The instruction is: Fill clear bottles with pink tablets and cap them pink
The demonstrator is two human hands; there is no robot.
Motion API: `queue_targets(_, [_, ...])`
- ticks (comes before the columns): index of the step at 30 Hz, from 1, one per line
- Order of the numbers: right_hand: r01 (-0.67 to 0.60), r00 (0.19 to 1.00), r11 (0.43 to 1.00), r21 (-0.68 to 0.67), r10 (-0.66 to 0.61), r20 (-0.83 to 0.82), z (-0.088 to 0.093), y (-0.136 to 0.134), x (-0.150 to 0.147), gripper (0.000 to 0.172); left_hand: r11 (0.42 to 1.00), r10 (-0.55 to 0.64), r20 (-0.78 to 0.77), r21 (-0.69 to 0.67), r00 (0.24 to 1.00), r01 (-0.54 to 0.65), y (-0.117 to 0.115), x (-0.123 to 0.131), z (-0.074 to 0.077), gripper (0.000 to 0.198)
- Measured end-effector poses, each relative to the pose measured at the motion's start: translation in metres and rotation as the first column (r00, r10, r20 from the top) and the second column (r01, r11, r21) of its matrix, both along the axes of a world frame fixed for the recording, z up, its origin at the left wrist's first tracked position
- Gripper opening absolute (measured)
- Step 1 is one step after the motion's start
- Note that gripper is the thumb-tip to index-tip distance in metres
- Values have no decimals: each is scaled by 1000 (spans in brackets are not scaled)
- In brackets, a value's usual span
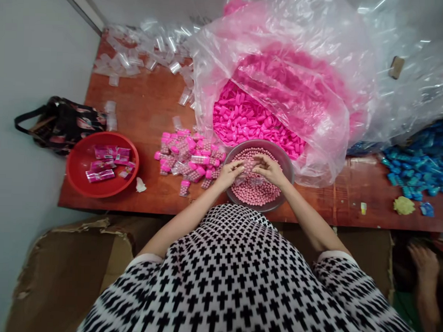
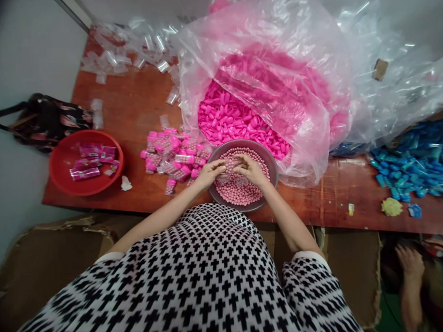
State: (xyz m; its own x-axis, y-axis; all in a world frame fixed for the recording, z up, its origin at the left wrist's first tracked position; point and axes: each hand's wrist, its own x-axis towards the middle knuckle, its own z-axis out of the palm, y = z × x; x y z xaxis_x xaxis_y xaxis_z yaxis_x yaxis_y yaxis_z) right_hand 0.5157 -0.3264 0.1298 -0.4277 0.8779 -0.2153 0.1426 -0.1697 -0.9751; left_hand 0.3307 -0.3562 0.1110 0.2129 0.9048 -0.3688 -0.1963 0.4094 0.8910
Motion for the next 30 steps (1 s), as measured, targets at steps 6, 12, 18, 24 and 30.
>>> queue_targets(6, [-228, 953, 935, 270, 157, 258, 28, 10, 12, 27, 999, -35, 23, 6, 999, 35, 3, 3, -2, 48])
queue_targets(12, [-239, 929, 927, 290, 131, 346, 27, 2, 6, 23, 984, -75, -105, 151, 992, 91, 8, 2, -9, 45])
queue_targets(18, [-39, 979, 984, 175, 3, 201, 20, 2, 17, 46, 992, -16, -119, 122, 993, 31, 11, -3, -6, 45])
queue_targets(24, [187, 710, 912, 365, -383, 591, -1, 68, 54, 26, 992, 0, -57, 129, 998, 7, 13, -9, 1, 43])
queue_targets(30, [126, 498, 899, 420, -424, 756, -15, 146, 40, 32, 997, 39, -29, 71, 999, -37, 16, -13, -1, 46])
